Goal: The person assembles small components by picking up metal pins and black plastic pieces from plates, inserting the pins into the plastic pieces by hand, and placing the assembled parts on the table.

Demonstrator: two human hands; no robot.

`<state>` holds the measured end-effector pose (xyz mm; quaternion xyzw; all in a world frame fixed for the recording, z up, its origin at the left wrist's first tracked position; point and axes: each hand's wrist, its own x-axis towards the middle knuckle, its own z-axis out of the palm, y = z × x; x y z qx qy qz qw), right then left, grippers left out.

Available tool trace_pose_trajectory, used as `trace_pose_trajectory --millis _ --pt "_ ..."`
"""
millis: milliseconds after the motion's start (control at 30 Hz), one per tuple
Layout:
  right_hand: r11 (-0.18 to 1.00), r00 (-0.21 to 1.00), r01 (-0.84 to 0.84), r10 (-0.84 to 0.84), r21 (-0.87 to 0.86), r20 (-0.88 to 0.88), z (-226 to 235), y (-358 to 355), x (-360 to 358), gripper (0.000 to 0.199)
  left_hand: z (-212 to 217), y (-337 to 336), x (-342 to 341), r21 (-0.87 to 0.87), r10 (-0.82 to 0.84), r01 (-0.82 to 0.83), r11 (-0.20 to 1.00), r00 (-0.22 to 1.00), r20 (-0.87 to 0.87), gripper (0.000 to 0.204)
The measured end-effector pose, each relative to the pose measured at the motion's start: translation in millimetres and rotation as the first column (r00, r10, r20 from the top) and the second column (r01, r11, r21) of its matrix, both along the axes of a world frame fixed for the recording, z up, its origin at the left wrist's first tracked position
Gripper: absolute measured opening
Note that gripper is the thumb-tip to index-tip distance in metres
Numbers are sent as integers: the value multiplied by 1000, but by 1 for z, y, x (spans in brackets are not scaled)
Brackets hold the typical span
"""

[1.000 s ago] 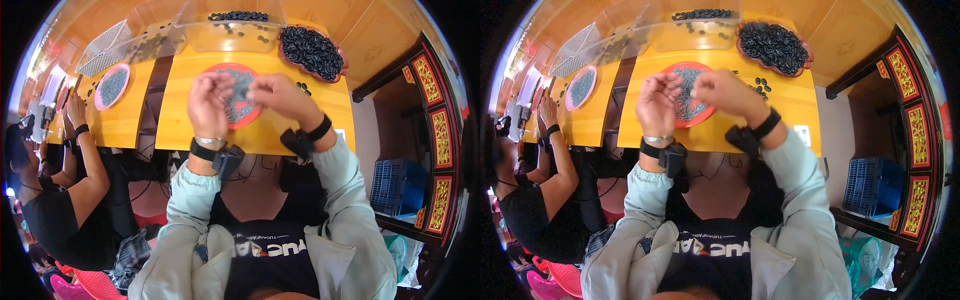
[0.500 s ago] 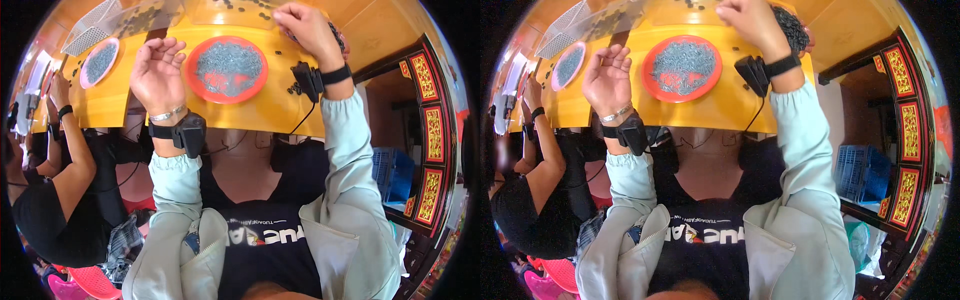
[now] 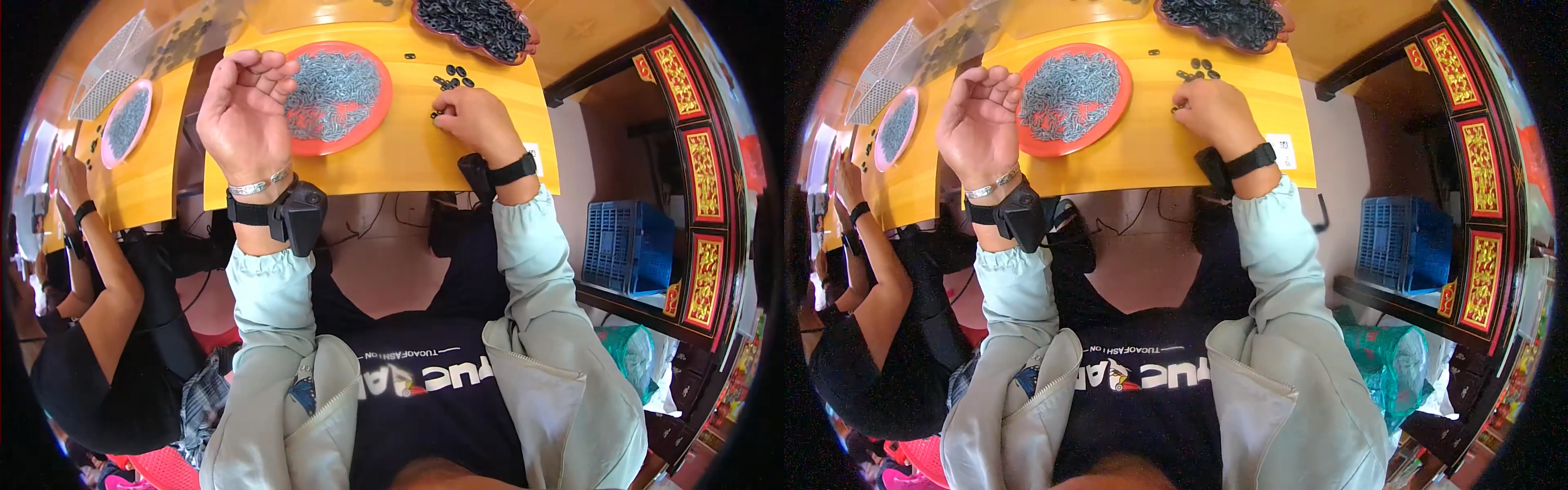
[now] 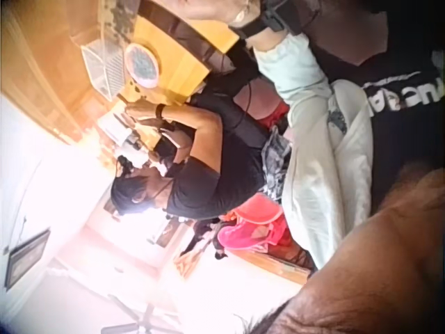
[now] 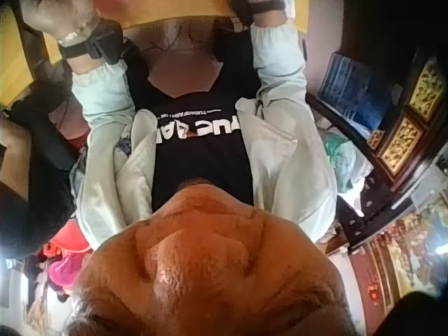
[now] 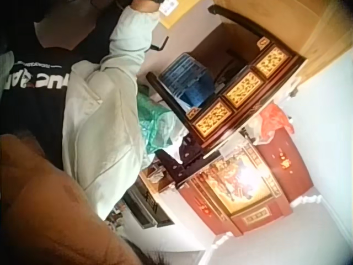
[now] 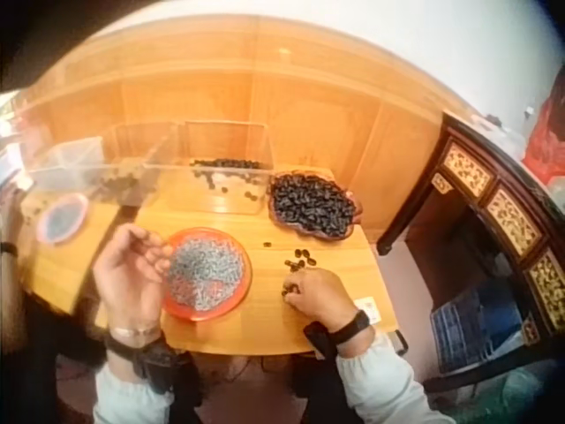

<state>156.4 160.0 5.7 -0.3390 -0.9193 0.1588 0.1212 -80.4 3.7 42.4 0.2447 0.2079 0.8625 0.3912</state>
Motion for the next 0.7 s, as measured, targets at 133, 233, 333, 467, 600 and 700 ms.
trace_pose_trajectory --millis 133,233,333,467,600,700 --pt "998 997 28 -31 52 68 -2 -1 -7 16 -1 3 6 -32 -37 36 999 999 -34 27" --pt "997 996 43 -48 67 77 -3 -2 -11 16 -1 1 5 -50 -34 32 998 999 -25 27" --pt "994 996 40 -48 102 78 -5 -3 -14 16 -1 0 1 -45 -27 26 999 1000 -12 27" --pt "987 997 22 -34 158 73 -6 0 -17 17 1 2 1 -42 1 -1 999 1000 -13 27" --pt "1000 981 -29 26 -13 -192 8 -1 -29 14 -10 13 14 -234 -3 -24 972 994 -112 28" --pt "948 845 -228 80 -221 -528 36 -15 -49 12 -19 20 29 -440 -95 -13 898 971 -221 27"
